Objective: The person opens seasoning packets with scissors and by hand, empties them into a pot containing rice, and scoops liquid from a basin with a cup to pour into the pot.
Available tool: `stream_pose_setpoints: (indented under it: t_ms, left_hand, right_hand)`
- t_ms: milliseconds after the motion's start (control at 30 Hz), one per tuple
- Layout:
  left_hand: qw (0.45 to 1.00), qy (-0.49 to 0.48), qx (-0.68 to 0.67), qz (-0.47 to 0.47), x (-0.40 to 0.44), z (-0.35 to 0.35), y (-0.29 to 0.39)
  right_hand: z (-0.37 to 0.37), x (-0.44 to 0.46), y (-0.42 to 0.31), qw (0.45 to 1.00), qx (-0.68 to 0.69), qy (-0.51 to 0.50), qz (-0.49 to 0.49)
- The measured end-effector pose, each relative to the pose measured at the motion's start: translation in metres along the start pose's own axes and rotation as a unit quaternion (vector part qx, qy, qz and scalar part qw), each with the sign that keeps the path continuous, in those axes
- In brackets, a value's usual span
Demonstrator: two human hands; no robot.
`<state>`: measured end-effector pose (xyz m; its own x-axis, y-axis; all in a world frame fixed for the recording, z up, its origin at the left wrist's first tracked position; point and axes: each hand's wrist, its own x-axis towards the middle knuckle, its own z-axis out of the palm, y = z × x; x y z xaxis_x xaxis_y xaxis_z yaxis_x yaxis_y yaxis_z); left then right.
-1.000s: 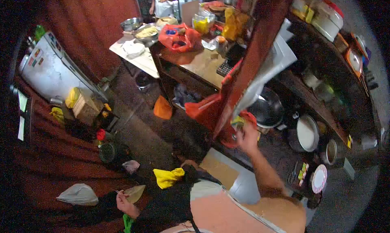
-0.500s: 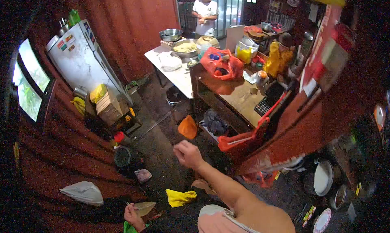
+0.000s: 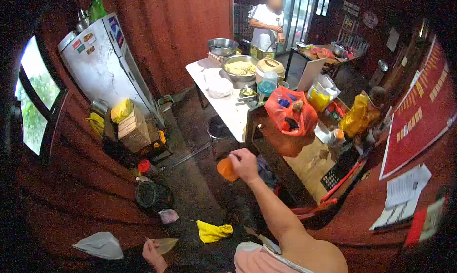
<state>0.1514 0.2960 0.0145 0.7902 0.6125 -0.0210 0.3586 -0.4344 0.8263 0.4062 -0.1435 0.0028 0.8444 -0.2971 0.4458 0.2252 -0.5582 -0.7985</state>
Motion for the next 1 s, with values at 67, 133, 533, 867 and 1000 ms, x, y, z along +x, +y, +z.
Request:
stream_pose_setpoints:
  t_ms: [67, 133, 533, 867, 1000]
  left_hand:
    - [0.999, -0.015, -0.035, 0.006, 0.027, 0.023, 0.004]
    - [0.994, -0.041, -0.064, 0.073, 0.051, 0.043, 0.015]
    - [0.957, -0.217, -0.141, 0.134, 0.149, 0.149, 0.129]
    - [0.908, -0.335, -0.089, 0.233, 0.180, 0.206, 0.162]
    - [0.897, -0.349, -0.004, 0.270, 0.182, 0.221, 0.172]
  right_hand:
    - [0.022, 0.019, -0.008, 0.992, 0.026, -0.121, -0.014]
    - [0.044, 0.038, -0.041, 0.962, 0.057, -0.265, -0.024]
    - [0.129, 0.099, -0.143, 0.850, 0.104, -0.515, -0.040]
    - [0.128, 0.095, -0.107, 0.855, 0.124, -0.500, -0.062]
    - [0.132, 0.095, -0.081, 0.866, 0.061, -0.480, -0.124]
